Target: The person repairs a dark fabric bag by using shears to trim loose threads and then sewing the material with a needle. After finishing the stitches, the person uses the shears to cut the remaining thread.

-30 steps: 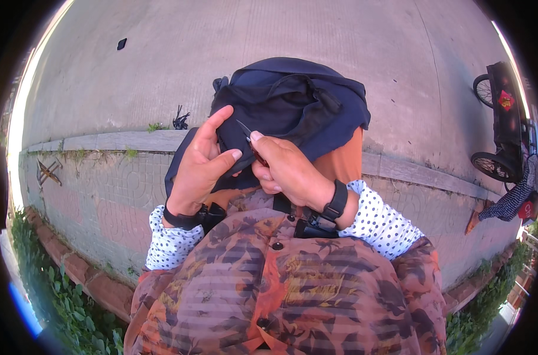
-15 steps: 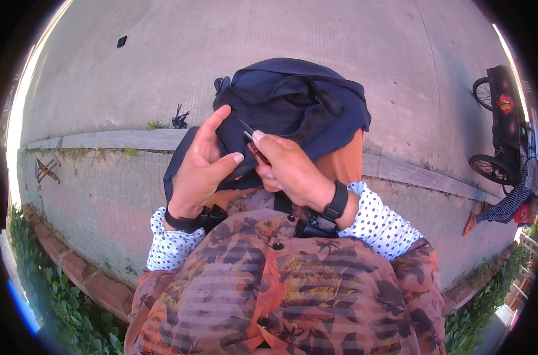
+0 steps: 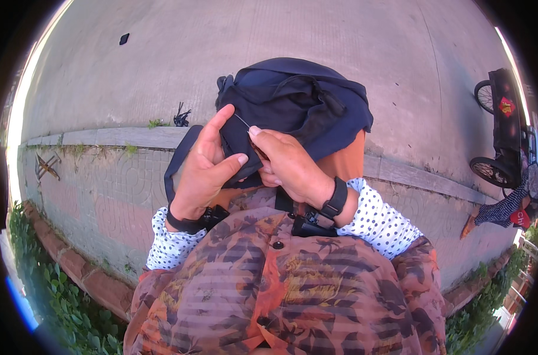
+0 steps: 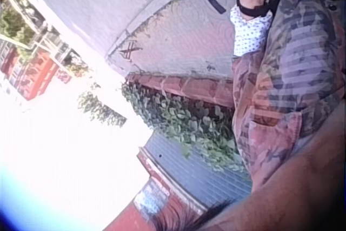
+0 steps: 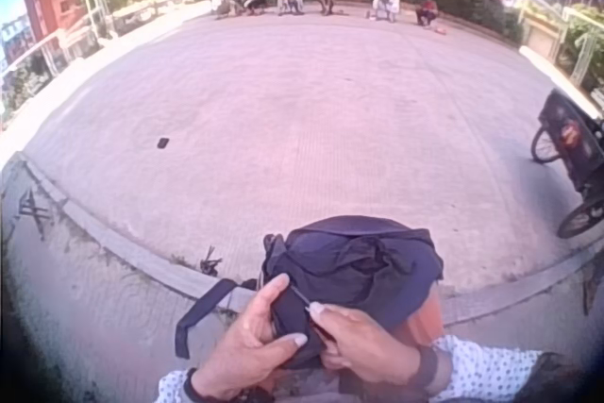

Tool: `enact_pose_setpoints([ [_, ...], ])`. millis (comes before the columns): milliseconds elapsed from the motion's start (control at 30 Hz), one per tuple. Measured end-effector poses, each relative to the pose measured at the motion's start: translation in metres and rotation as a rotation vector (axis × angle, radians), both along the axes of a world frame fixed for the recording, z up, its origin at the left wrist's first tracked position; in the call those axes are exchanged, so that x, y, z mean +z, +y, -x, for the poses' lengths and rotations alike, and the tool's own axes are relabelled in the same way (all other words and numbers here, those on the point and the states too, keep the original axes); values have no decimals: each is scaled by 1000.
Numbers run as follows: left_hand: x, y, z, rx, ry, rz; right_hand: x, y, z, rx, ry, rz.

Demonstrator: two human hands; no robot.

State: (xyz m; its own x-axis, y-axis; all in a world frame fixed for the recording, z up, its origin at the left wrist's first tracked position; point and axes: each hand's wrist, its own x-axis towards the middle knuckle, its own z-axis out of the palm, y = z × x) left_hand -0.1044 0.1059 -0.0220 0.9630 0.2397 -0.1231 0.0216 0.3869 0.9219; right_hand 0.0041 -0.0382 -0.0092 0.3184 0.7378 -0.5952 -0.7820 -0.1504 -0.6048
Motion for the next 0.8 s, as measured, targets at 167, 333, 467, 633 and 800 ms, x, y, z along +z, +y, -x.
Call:
enact_pose_setpoints([
  [167, 1, -2, -1, -5, 3, 11, -3, 0, 1, -10, -16, -8],
  [333, -2, -3, -1, 6, -2, 13, -5, -1, 3, -60, -11, -9],
  [467, 1, -4, 0, 34, -2, -2, -6, 0, 2, -74, -32, -17],
  [633, 0, -5, -1, 35, -15, -27, -3, 2, -1, -37, -60, 10],
  [800, 0, -6, 1, 45, -25, -22, -7, 8, -6, 2, -190, 16],
])
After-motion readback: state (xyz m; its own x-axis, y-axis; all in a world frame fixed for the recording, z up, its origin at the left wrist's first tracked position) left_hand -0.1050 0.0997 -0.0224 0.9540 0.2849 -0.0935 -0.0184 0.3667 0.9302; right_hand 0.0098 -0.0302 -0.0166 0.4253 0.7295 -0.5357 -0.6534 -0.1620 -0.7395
